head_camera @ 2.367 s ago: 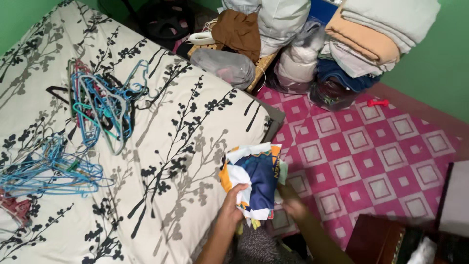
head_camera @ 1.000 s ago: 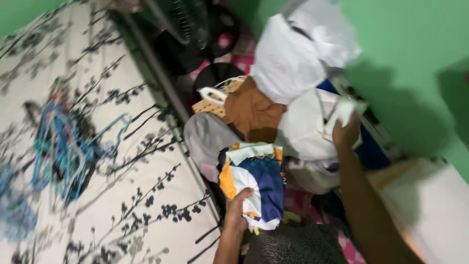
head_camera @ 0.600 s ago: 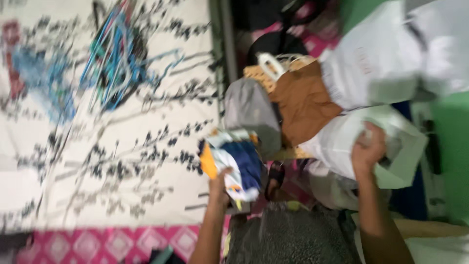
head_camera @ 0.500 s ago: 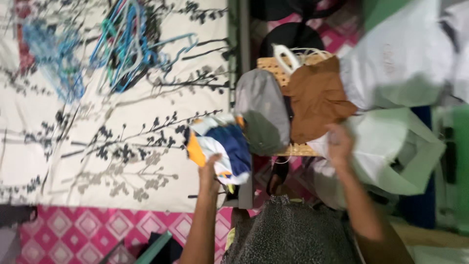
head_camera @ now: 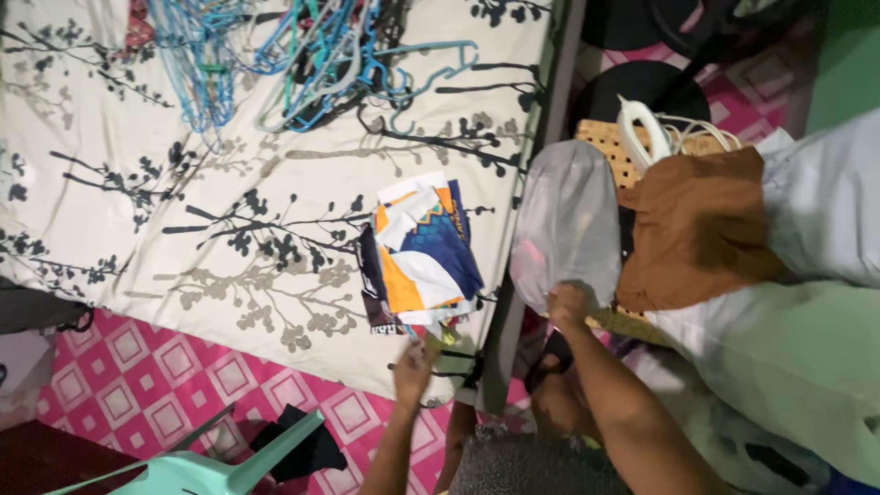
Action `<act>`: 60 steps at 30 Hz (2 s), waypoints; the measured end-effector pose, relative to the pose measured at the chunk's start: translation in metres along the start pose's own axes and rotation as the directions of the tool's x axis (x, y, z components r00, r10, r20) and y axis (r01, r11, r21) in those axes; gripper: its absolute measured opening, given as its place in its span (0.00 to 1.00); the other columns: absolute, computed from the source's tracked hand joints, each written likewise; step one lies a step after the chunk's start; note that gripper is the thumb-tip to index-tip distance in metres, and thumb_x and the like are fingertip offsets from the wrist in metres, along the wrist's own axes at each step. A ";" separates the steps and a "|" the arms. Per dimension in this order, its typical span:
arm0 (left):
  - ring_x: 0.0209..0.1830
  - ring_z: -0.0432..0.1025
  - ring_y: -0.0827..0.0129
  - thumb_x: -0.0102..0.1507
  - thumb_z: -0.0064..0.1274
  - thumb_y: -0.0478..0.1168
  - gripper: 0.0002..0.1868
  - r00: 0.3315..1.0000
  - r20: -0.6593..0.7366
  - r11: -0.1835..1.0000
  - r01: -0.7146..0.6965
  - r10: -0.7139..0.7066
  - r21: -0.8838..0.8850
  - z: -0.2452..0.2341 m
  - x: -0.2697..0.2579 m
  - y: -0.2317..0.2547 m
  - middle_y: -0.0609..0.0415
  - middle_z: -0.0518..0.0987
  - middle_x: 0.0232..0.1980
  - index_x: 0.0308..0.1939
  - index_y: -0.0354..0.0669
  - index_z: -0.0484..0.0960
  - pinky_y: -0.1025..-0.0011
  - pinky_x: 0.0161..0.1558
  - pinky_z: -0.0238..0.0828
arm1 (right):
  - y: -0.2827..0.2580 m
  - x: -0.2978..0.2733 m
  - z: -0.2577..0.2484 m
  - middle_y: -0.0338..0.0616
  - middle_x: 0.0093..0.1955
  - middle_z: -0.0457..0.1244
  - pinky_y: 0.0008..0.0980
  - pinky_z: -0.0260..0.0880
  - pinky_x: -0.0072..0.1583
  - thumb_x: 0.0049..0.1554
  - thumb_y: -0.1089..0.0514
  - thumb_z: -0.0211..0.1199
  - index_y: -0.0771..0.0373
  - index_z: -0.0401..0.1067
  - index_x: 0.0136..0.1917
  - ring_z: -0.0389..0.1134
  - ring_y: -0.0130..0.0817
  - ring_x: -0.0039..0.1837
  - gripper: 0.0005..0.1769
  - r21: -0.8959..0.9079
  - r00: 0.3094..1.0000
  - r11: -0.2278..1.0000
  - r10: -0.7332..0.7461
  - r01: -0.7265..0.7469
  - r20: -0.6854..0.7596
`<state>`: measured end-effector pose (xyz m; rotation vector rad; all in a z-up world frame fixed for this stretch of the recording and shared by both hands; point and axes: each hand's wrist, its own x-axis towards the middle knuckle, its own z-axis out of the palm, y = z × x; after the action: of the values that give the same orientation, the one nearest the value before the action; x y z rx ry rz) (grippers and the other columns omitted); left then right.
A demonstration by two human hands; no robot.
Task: The person takes folded clothes and a bra from a bed and places them into a wardrobe, then gathers clothes hangers from the bed and places them onto a chair.
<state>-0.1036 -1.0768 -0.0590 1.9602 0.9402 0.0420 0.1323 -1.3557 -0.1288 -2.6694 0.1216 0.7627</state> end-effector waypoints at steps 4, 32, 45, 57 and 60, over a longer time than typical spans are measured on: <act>0.37 0.79 0.74 0.61 0.62 0.38 0.10 0.954 0.255 0.964 0.204 -0.157 -0.168 0.034 -0.051 -0.009 0.52 0.87 0.40 0.45 0.40 0.83 0.73 0.41 0.77 | 0.005 -0.012 -0.005 0.61 0.50 0.70 0.51 0.72 0.56 0.45 0.44 0.75 0.63 0.74 0.56 0.72 0.60 0.54 0.31 0.257 0.999 0.966 0.040 -0.041 0.010; 0.31 0.80 0.48 0.67 0.51 0.36 0.08 0.929 0.000 0.887 -0.354 0.371 -0.296 -0.089 -0.096 0.361 0.40 0.82 0.36 0.48 0.37 0.79 0.58 0.34 0.74 | -0.198 -0.248 -0.278 0.40 0.43 0.68 0.23 0.72 0.50 0.57 0.67 0.64 0.66 0.67 0.48 0.69 0.23 0.47 0.07 0.932 0.745 0.136 -0.643 0.336 -0.175; 0.28 0.76 0.48 0.58 0.53 0.27 0.10 0.770 -0.202 0.796 -0.578 0.605 0.182 -0.267 -0.086 0.298 0.41 0.77 0.29 0.43 0.37 0.76 0.54 0.30 0.71 | -0.362 -0.284 -0.237 0.38 0.38 0.69 0.22 0.70 0.39 0.55 0.64 0.66 0.63 0.76 0.56 0.67 0.21 0.36 0.14 0.827 0.556 0.512 -0.768 0.231 0.320; 0.20 0.63 0.64 0.66 0.56 0.36 0.02 0.884 -0.464 0.960 -0.083 -0.053 -0.267 -0.319 -0.017 0.173 0.50 0.73 0.23 0.39 0.42 0.81 0.67 0.22 0.57 | -0.467 -0.157 -0.131 0.39 0.32 0.67 0.30 0.68 0.40 0.58 0.68 0.66 0.63 0.76 0.40 0.67 0.25 0.37 0.04 0.358 0.514 0.378 -0.723 0.854 -0.462; 0.24 0.63 0.64 0.67 0.59 0.39 0.08 0.818 -0.511 0.936 0.090 -0.265 -0.341 -0.297 0.008 0.070 0.47 0.73 0.24 0.38 0.39 0.77 0.66 0.26 0.59 | -0.431 -0.061 -0.072 0.42 0.34 0.67 0.34 0.70 0.43 0.59 0.68 0.62 0.60 0.75 0.39 0.70 0.30 0.38 0.07 0.208 0.578 0.556 -0.654 0.805 -0.488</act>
<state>-0.1700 -0.8744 0.1596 1.5802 1.3991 0.6407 0.1928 -0.9813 0.0976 -2.0803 -0.6730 -0.0555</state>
